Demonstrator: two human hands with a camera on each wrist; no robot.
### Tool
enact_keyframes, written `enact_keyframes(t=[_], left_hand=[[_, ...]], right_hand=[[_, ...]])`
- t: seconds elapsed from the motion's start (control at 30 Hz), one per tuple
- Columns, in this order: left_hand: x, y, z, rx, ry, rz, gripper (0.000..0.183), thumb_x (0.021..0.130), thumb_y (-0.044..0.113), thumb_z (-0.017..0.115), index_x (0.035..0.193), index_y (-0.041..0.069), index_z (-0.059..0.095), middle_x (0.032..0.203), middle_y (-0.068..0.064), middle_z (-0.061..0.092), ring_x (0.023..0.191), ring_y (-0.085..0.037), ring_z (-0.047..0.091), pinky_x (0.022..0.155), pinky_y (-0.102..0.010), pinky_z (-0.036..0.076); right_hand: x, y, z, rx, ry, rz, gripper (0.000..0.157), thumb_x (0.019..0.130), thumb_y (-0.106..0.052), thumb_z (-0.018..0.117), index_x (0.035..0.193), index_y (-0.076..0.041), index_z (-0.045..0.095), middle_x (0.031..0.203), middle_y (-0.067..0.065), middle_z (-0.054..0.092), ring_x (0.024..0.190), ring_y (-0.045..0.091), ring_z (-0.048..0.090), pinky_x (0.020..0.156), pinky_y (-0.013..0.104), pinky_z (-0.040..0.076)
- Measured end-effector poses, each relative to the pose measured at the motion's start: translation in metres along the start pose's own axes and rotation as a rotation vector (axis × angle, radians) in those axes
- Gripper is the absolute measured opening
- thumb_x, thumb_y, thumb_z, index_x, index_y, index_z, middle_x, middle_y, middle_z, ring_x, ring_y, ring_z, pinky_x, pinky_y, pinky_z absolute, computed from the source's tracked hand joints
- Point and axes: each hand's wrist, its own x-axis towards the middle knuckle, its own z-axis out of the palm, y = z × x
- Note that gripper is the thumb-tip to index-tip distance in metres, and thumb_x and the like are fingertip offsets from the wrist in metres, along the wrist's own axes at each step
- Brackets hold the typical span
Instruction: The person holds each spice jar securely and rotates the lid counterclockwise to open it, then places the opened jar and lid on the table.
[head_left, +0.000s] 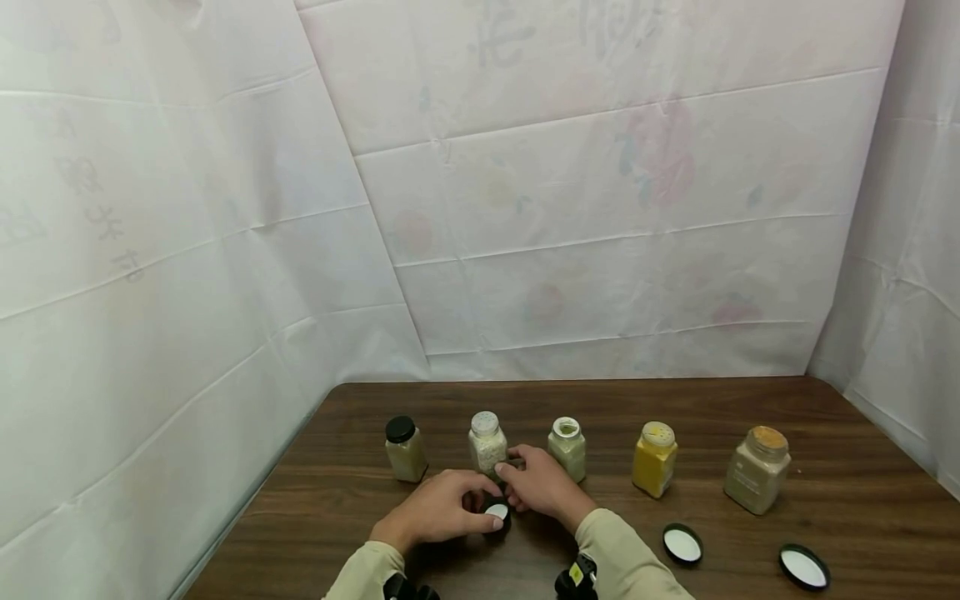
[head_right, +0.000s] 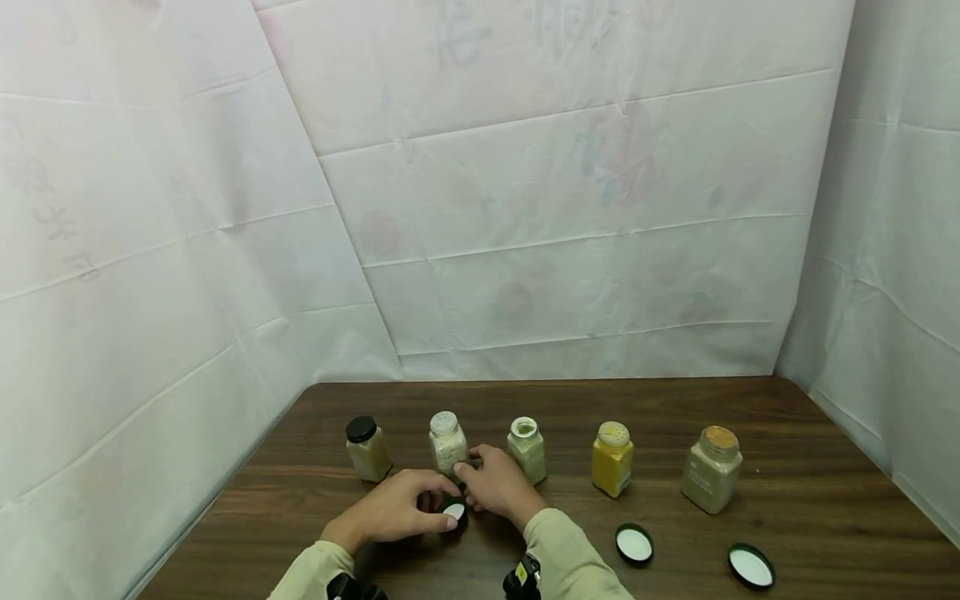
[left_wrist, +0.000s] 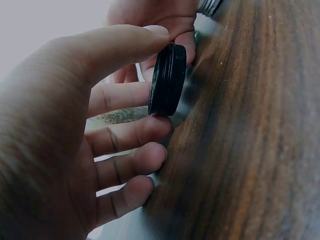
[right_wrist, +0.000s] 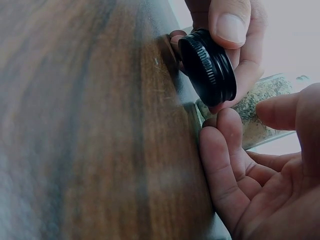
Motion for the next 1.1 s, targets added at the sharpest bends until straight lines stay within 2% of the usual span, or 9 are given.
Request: enact_keyframes(t=[0.37,0.53,0.63,0.77,0.87,1.0,1.1], left_hand=[[-0.003,-0.001,0.001,-0.003,0.023,-0.034,0.03,0.082,0.048,0.065,0.104,0.029,0.066,0.076,0.016,0.058,0.064,-0.001,0.054,0.057,-0.022,0.044],[-0.006,-0.004,0.002,-0.076,0.062,-0.009,0.027,0.086,0.044,0.061,0.104,0.023,0.067,0.081,0.014,0.061,0.07,-0.003,0.056,0.061,-0.023,0.046],[-0.008,-0.006,0.002,-0.164,0.095,0.003,0.027,0.091,0.039,0.057,0.105,0.019,0.067,0.086,0.01,0.063,0.074,-0.006,0.059,0.064,-0.025,0.048],[-0.011,-0.01,0.002,-0.274,0.166,-0.009,0.026,0.094,0.034,0.054,0.106,0.014,0.066,0.085,0.0,0.065,0.067,-0.015,0.061,0.06,-0.029,0.05],[-0.014,-0.015,0.001,-0.276,0.253,-0.018,0.025,0.094,0.032,0.055,0.103,0.013,0.066,0.08,-0.003,0.064,0.06,-0.018,0.06,0.054,-0.029,0.049],[-0.02,-0.021,0.0,-0.255,0.377,-0.043,0.022,0.093,0.029,0.056,0.099,0.012,0.067,0.076,-0.003,0.063,0.06,-0.018,0.059,0.054,-0.027,0.048],[-0.027,-0.021,-0.005,-0.325,0.431,-0.105,0.02,0.094,0.026,0.056,0.097,0.01,0.067,0.076,-0.007,0.063,0.063,-0.023,0.06,0.056,-0.03,0.05]], right_hand=[[-0.001,-0.002,0.003,-0.008,-0.003,-0.021,0.053,0.092,-0.031,0.056,0.13,0.005,0.043,0.07,0.006,0.062,0.06,0.018,0.06,0.053,0.033,0.051],[-0.001,-0.001,0.003,0.003,-0.005,-0.019,0.053,0.093,-0.029,0.056,0.131,0.005,0.042,0.071,0.007,0.063,0.061,0.019,0.061,0.053,0.033,0.051],[-0.003,0.0,0.002,0.022,-0.007,-0.014,0.053,0.093,-0.027,0.056,0.131,0.006,0.041,0.073,0.009,0.063,0.062,0.02,0.061,0.054,0.033,0.051],[-0.004,0.0,0.001,0.044,0.003,-0.012,0.051,0.093,-0.025,0.056,0.13,0.007,0.042,0.073,0.01,0.063,0.062,0.02,0.061,0.054,0.034,0.052],[-0.004,0.0,0.0,0.061,0.02,-0.01,0.045,0.093,-0.023,0.055,0.124,0.007,0.044,0.073,0.01,0.062,0.06,0.019,0.06,0.053,0.035,0.052],[-0.003,0.0,0.001,0.06,0.057,-0.026,0.029,0.092,-0.02,0.055,0.107,0.004,0.047,0.068,0.009,0.061,0.055,0.018,0.059,0.05,0.034,0.051],[-0.002,-0.001,0.003,0.045,0.072,-0.039,0.02,0.092,-0.019,0.055,0.094,-0.001,0.048,0.066,0.009,0.061,0.053,0.017,0.059,0.048,0.033,0.051]])
